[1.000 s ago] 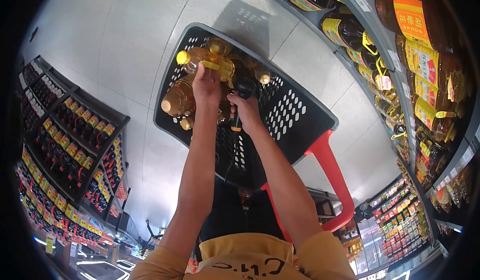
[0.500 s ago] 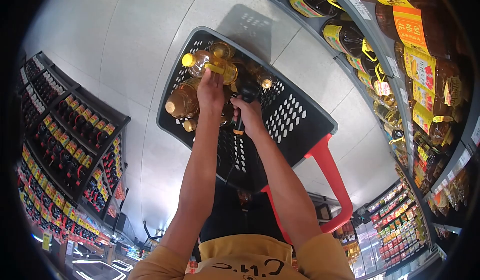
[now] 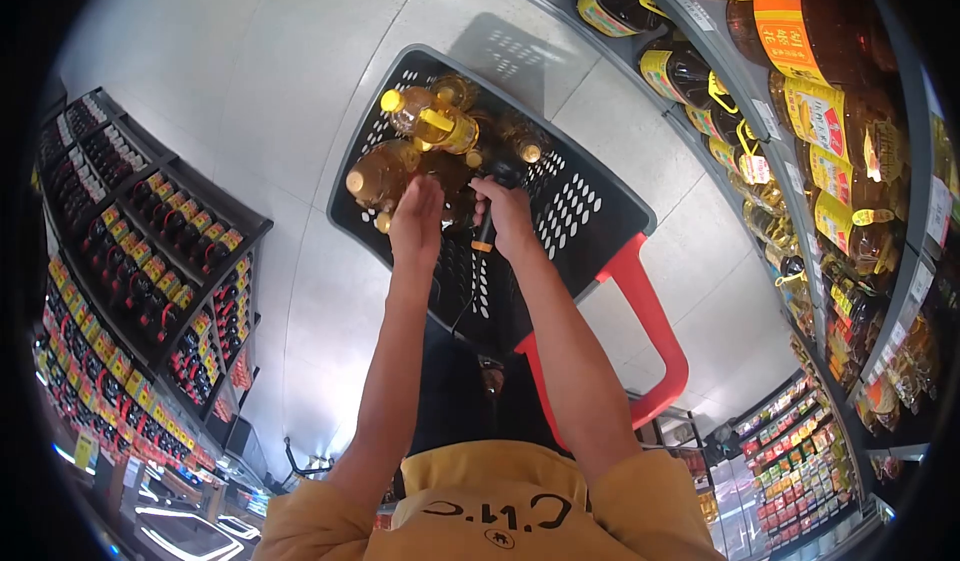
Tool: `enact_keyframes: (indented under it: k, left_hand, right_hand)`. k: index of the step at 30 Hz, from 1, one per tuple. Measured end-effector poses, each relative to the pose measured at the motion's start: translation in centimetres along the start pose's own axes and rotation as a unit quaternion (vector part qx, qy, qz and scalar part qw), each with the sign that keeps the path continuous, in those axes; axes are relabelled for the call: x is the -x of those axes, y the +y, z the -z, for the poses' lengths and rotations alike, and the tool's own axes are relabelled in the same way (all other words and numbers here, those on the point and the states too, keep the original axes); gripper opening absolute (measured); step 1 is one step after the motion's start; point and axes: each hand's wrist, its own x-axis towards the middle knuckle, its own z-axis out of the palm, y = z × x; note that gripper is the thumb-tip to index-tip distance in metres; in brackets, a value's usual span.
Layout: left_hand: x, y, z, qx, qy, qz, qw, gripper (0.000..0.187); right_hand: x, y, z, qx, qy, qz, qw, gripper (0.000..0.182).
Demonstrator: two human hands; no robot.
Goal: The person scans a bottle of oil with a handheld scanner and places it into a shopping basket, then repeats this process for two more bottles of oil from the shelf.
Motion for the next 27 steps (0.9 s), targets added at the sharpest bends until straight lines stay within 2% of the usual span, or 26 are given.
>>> enact_keyframes:
  k: [7, 11, 18, 25, 27]
  left_hand:
    - [14.0, -0.8, 6.3, -0.022, 0.042, 0.025, 0.999, 0.026]
    - [19.3, -2.7, 9.5, -0.012, 0.036, 0.066, 0.997, 0.025]
    - [25.0, -3.0, 10.3, -0.099, -0.037, 0.106, 0.989, 0.024]
    - [28.9, -2.6, 9.3, -0.204, -0.104, 0.043, 0.972, 0.021]
    - [30.0, -3.8, 8.2, -0.259, -0.177, -0.028, 0.949, 0.021]
  right_hand:
    - [5.6, -0.6, -0.1, 0.039, -0.030, 0.001, 0.999, 0.013]
    - [9.7, -0.3, 0.3, 0.021, -0.053, 0.006, 0.998, 0.011]
    - [20.3, 0.9, 0.5, 0.032, -0.079, 0.043, 0.995, 0.012]
    - [34.5, 2.0, 3.7, 0.082, -0.084, 0.135, 0.984, 0.017]
    - [37.3, 2.0, 5.4, 0.095, -0.095, 0.168, 0.977, 0.020]
